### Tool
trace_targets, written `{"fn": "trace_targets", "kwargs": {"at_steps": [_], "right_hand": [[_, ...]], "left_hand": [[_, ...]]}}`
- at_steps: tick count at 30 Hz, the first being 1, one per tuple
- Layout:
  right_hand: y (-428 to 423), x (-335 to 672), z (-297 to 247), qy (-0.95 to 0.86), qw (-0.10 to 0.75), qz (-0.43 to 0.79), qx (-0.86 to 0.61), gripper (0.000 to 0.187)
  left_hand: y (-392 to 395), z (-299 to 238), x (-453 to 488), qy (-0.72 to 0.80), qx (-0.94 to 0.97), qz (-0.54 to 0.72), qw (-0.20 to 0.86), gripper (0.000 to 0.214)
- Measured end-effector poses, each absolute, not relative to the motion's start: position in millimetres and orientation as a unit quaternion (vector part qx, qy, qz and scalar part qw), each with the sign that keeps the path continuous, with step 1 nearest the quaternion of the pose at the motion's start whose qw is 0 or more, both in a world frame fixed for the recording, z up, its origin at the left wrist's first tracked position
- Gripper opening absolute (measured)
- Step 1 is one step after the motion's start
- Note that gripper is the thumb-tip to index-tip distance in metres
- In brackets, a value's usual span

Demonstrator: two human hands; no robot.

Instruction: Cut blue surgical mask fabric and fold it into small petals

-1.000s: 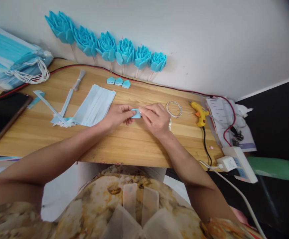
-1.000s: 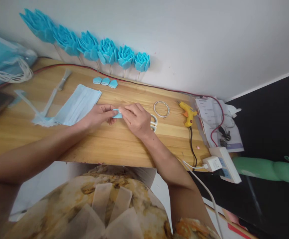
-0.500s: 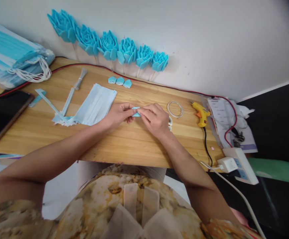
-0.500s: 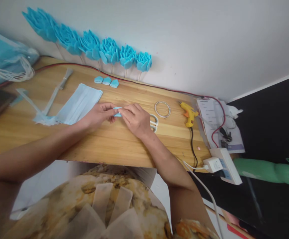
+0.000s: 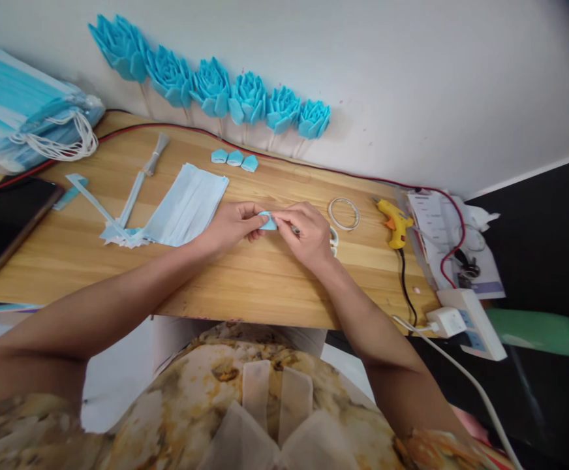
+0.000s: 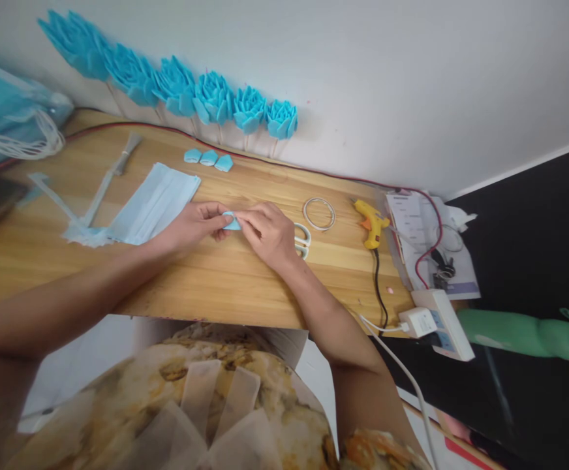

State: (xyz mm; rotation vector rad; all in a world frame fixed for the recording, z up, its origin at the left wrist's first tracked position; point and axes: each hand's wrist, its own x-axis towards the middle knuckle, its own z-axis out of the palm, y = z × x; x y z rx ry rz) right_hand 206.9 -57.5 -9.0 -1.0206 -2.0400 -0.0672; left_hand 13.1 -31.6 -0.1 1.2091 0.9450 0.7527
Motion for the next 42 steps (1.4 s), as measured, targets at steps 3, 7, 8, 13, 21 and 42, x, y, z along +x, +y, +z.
{"fn": "trace_targets", "kwargs": {"at_steps": [3,7,8,13,21,42], "right_hand": [[-58.4,205.4,-6.1,-0.796,0.441,-0.022,-0.415,0.016],[-59.3,205.2,-4.2,-0.78,0.466,-0.035,-0.417,0.015],[-59.2,205.3,-4.4,-0.779,0.466,-0.04,-0.416,0.015],[-58.0,206.2,-7.1,-0.796,0.43,-0.073,-0.42,0.016],[-58.1,206.6,-8.1,-0.816,0.387,-0.113,-0.414,0.017],[-61.8,207.1,-1.8,-0.84,0.334,0.009,-0.427,0.027]], "left_hand": [[-31.8,3.1,13.9,0.43,0.534,0.326,0.651,0.013],[-32.0,6.4,15.3,0.448,0.52,0.327,0.65,0.014],[-32.2,6.9,15.5,0.45,0.517,0.329,0.65,0.015],[-33.9,6.9,15.9,0.451,0.511,0.337,0.65,0.015],[-32.3,2.1,14.2,0.436,0.518,0.338,0.654,0.013],[-28.5,0.8,12.3,0.428,0.513,0.36,0.651,0.015]]}}
